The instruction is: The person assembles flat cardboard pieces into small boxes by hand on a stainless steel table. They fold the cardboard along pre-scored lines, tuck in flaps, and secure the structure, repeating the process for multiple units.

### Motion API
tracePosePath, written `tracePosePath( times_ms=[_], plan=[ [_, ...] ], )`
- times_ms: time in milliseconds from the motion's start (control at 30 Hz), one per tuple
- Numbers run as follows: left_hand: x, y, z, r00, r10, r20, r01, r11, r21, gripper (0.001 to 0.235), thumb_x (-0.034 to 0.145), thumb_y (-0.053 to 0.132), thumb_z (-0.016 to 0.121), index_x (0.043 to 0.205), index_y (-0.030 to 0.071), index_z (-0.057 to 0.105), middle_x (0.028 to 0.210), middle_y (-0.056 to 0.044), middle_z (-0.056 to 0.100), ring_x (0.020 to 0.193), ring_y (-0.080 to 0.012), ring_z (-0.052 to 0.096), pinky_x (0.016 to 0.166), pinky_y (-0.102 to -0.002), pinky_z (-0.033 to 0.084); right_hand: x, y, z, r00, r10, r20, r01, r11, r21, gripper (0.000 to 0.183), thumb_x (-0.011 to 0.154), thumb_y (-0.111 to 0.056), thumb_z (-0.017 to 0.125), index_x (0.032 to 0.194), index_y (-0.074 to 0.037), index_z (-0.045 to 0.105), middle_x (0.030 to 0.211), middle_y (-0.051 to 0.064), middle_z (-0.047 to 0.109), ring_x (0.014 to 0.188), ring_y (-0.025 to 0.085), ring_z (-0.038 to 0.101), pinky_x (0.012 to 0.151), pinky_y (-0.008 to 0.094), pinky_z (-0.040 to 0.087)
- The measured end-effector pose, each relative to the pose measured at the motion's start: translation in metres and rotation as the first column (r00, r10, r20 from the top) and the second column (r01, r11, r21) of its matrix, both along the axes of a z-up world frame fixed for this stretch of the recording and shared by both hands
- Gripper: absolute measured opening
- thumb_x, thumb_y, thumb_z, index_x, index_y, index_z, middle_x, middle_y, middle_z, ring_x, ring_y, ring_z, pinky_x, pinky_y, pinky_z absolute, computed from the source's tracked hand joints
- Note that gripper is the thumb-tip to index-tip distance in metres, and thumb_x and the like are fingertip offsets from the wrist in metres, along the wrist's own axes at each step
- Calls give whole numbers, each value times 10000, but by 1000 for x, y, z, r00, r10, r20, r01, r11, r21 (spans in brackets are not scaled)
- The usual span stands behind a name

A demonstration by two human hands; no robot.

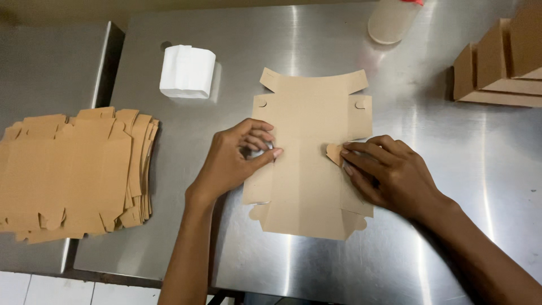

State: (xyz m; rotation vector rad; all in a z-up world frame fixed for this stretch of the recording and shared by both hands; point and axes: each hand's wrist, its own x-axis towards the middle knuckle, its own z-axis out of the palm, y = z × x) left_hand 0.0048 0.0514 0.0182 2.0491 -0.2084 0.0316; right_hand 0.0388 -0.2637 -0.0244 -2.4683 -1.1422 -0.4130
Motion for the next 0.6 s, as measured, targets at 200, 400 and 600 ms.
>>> tracePosePath(
  times_ms=[200, 400, 600],
  plan=[
    [-5, -6, -4, 998, -69, 7, 69, 996, -59, 305, 900, -9, 706, 1203, -26, 674, 1078, -245, 772, 983, -381, 785, 850, -426, 640, 4, 20, 16, 980, 113, -164, -102, 992, 75, 165, 915, -243, 711, 1015, -165, 817, 1073, -10, 782, 1031, 229, 700, 793, 338, 513],
    [8, -2, -33, 997, -65, 29, 67, 995, -69, 344, 830, -118, 701, 1166, -55, 669, 1058, -219, 698, 984, -376, 770, 869, -422, 643, 7, 53, 52, 984, 90, -150, -98, 994, -41, 166, 912, -220, 732, 1043, -169, 820, 1076, 21, 763, 1069, 250, 671, 870, 374, 479],
    [8, 0, -36, 998, -50, 32, 52, 997, -63, 405, 806, -98, 759, 1191, -52, 638, 1071, -201, 654, 1018, -369, 745, 880, -405, 649, 7, 87, 22, 976, 183, -118, -190, 980, -49, 228, 922, -186, 698, 1114, -135, 810, 1237, 111, 701, 1178, 295, 609, 894, 398, 458]
  ],
)
